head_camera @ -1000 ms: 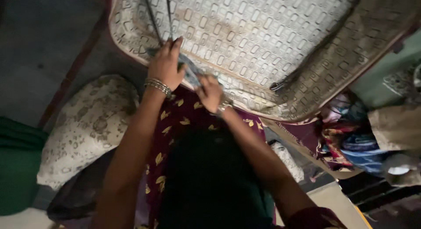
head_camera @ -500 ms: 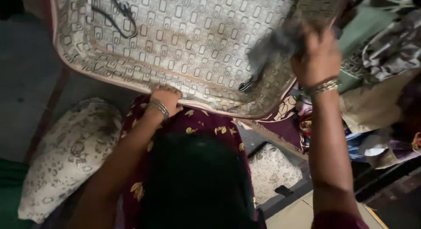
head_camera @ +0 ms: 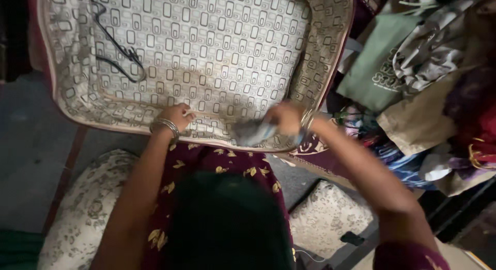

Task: The person folds multiple pieces of clothing and places them into a suitcase, and later wipes the interior of the suitcase with a cloth.

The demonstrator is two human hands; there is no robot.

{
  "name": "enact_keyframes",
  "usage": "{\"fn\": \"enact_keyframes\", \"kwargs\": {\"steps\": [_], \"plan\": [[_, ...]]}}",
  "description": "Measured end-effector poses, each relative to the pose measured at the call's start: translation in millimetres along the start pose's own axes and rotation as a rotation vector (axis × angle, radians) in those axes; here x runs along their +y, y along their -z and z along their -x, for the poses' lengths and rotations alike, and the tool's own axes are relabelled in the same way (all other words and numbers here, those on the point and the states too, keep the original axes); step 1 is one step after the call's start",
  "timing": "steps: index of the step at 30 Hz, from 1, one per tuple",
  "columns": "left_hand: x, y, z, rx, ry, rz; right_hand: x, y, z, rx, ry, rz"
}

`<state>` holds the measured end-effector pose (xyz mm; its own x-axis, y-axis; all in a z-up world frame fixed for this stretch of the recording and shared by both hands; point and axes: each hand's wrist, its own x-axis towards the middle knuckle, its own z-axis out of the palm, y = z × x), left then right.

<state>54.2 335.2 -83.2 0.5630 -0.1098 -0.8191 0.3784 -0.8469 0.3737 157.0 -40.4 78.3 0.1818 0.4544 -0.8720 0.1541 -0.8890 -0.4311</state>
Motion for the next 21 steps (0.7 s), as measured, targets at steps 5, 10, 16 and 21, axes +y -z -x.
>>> {"fn": "enact_keyframes", "kwargs": {"steps": [5, 10, 16, 21], "plan": [[8, -1, 5, -0.047, -0.064, -0.043, 138, 137, 68, 1.482, -0.199, 0.361], [39, -5, 19, -0.181, -0.033, -0.064, 239, 42, -16, 0.92, -0.603, 0.21], [58, -14, 22, -0.24, -0.074, -0.181, 111, -97, 19, -0.124, 0.14, -0.069], [33, -16, -25, -0.301, -0.2, -0.345, 76, 60, 110, 0.874, -0.346, 0.35]]}}
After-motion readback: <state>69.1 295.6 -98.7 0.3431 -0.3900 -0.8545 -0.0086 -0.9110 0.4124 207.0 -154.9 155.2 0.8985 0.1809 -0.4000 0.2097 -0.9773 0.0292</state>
